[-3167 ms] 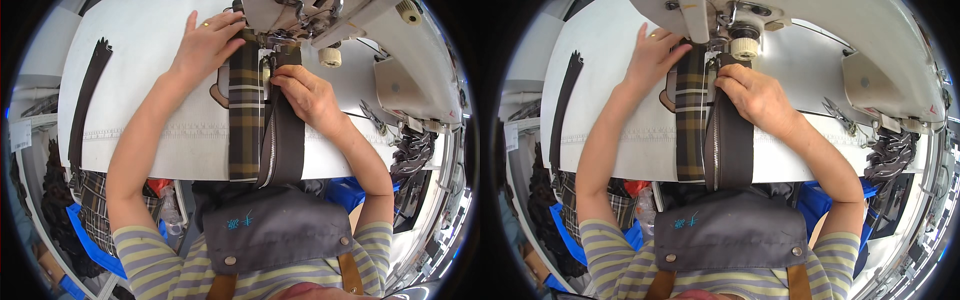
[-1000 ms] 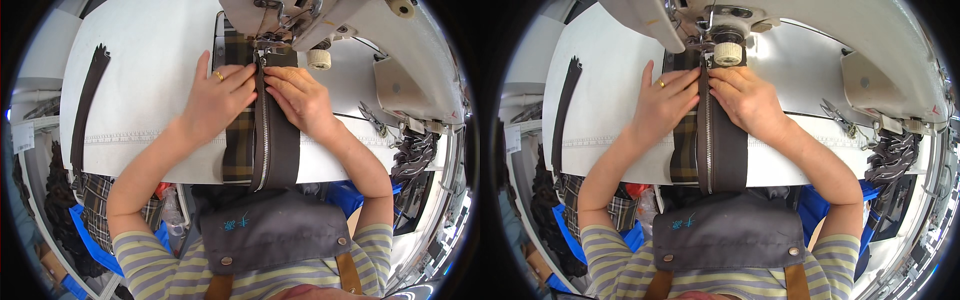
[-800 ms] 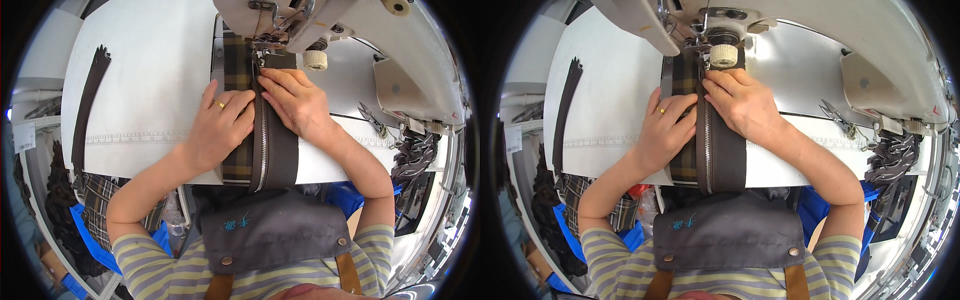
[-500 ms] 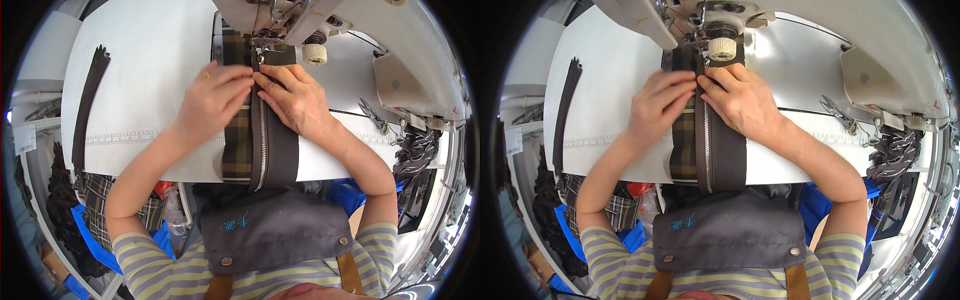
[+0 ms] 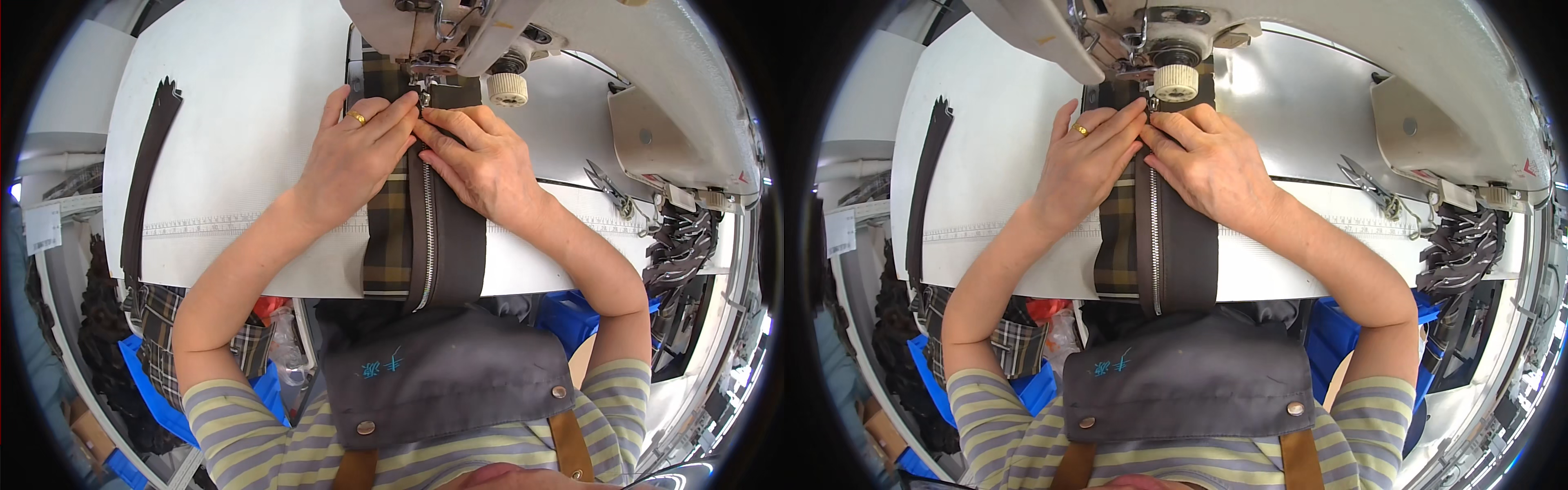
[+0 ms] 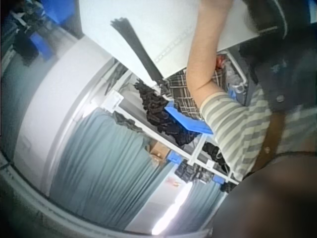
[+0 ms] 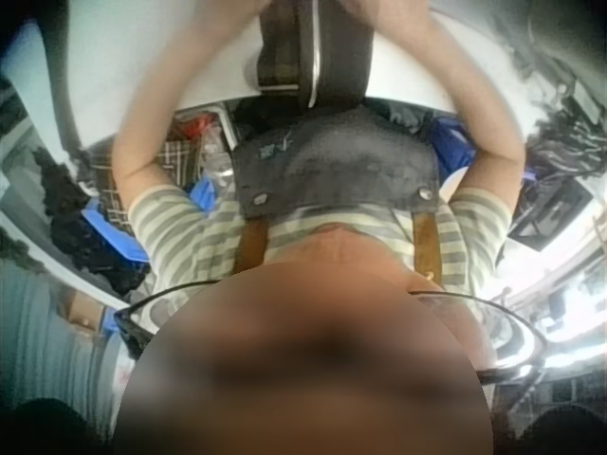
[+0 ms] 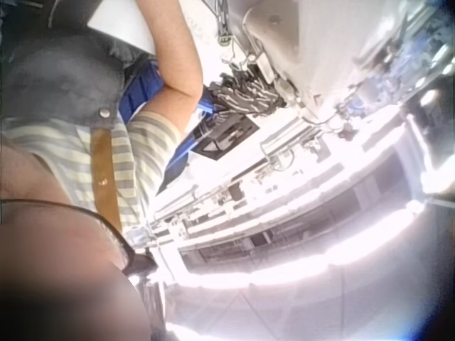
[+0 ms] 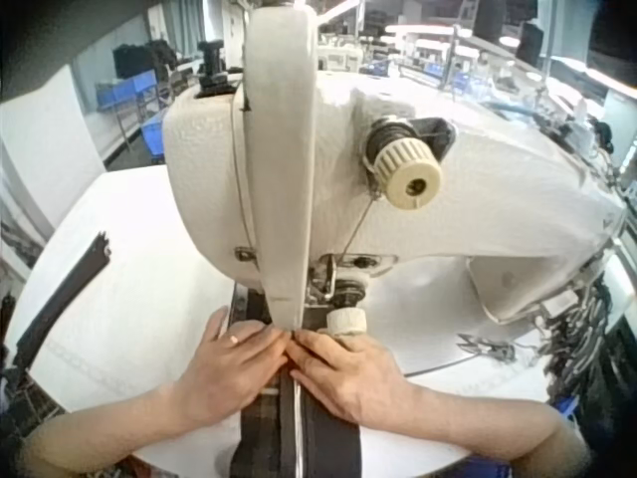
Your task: Sewing a zipper onto a plaid fabric pouch using an industrial sewing machine.
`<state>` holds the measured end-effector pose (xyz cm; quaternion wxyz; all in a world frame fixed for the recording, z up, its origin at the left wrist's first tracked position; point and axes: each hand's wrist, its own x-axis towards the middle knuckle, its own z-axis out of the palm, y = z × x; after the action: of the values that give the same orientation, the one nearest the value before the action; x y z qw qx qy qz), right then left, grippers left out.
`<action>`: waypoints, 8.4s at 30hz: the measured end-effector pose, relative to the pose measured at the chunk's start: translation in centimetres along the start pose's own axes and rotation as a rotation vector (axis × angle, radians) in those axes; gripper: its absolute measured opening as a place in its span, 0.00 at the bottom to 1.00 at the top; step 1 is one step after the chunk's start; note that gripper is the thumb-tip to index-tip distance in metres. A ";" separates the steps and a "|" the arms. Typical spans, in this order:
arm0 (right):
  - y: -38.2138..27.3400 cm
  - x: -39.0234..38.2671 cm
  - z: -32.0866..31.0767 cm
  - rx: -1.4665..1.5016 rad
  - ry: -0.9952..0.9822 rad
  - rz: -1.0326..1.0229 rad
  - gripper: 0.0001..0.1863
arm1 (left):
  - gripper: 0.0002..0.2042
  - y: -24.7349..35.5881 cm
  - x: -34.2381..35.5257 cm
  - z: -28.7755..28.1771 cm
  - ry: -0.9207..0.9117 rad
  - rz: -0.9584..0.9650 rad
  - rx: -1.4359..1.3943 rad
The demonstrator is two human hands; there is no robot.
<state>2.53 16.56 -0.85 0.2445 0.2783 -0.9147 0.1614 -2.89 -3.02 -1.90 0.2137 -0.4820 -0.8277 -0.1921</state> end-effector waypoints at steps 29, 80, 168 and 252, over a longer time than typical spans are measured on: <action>-0.6 0.5 -0.6 0.011 -0.052 0.005 0.18 | 0.27 -16.4 -16.5 -12.0 -0.087 -0.887 0.186; 0.4 -0.3 0.5 0.003 0.057 -0.059 0.14 | 0.36 8.1 -11.3 -13.8 -0.680 -0.181 0.252; 0.8 -0.5 -0.1 0.082 0.044 0.035 0.14 | 0.27 -1.2 0.2 -1.5 -0.250 -0.085 -0.117; 34.6 -28.6 -42.9 0.693 1.097 1.106 0.20 | 0.33 -1.5 0.3 -1.2 -0.292 -0.160 -0.085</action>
<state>18.32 74.78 13.78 0.4399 -0.2671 -0.5701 0.6404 -4.09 -4.11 -0.94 0.0546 -0.4458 -0.8769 -0.1713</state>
